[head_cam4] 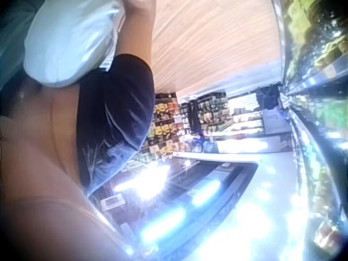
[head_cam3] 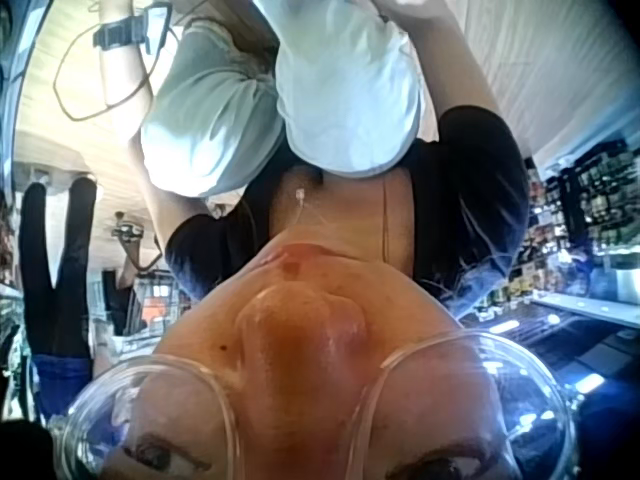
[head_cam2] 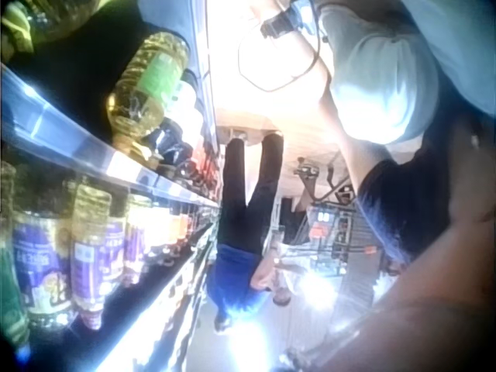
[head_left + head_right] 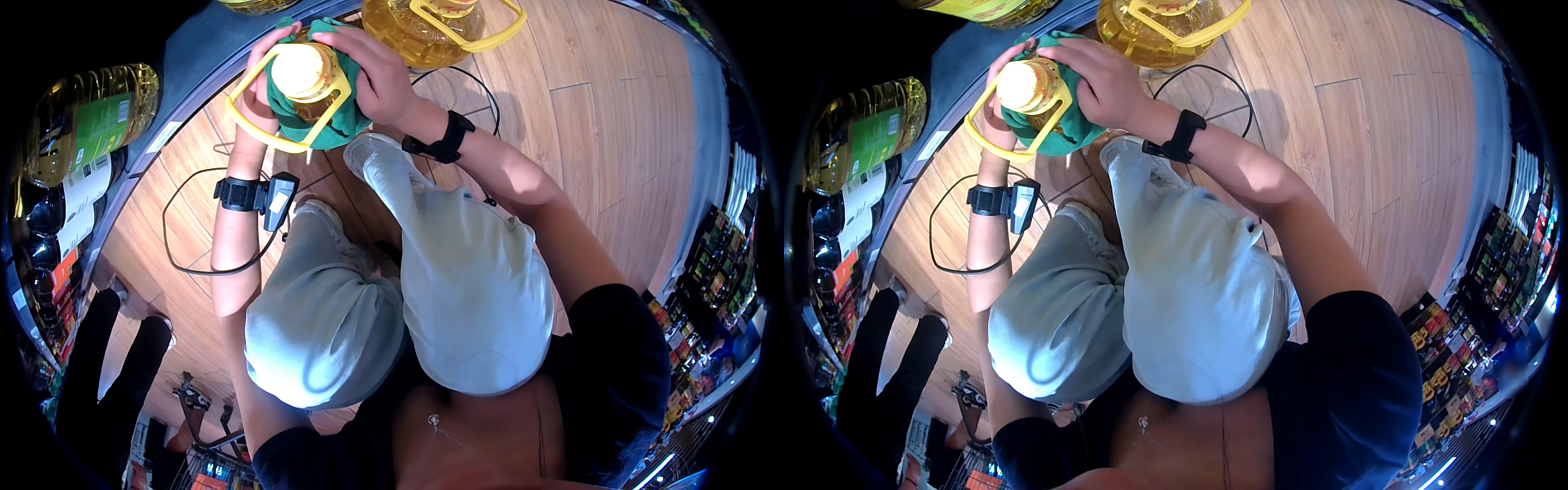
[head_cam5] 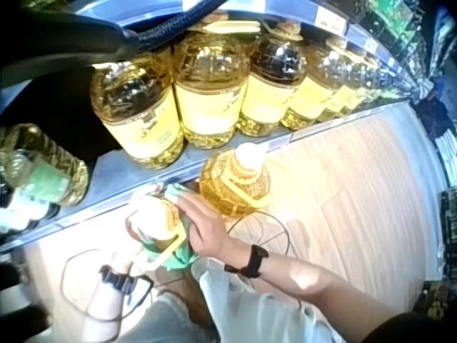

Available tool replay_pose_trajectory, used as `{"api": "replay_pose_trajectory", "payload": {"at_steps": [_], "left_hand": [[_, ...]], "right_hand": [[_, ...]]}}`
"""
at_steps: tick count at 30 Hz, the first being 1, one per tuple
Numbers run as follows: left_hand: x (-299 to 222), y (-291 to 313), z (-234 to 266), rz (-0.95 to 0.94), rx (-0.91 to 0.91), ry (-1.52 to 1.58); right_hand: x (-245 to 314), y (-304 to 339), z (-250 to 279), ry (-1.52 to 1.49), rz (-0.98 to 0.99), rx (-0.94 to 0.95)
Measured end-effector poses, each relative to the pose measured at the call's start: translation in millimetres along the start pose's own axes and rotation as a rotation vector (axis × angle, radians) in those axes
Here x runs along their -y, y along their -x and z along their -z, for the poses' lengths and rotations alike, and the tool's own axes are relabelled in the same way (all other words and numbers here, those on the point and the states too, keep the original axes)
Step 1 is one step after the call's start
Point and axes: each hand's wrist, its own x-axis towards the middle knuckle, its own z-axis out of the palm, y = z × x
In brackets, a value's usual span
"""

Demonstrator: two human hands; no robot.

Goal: The person wipes down several large yellow jugs of cooking oil with a green cloth and places them onto a shelf in a supermarket.

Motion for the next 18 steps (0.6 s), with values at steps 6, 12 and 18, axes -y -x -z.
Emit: {"api": "replay_pose_trajectory", "payload": {"at_steps": [6, 12, 18], "left_hand": [[-2, 17, -8, 0.016, -0.168, 0.036], [-24, 49, 20, 0.097, -0.438, -0.271], [-64, 81, 38, -0.153, -0.808, -0.169]], "right_hand": [[3, 27, 1, 0.076, -0.231, -0.155], [24, 25, 49, -0.172, -0.45, -0.227], [60, -10, 77, -0.154, 0.022, 0.073]]}}
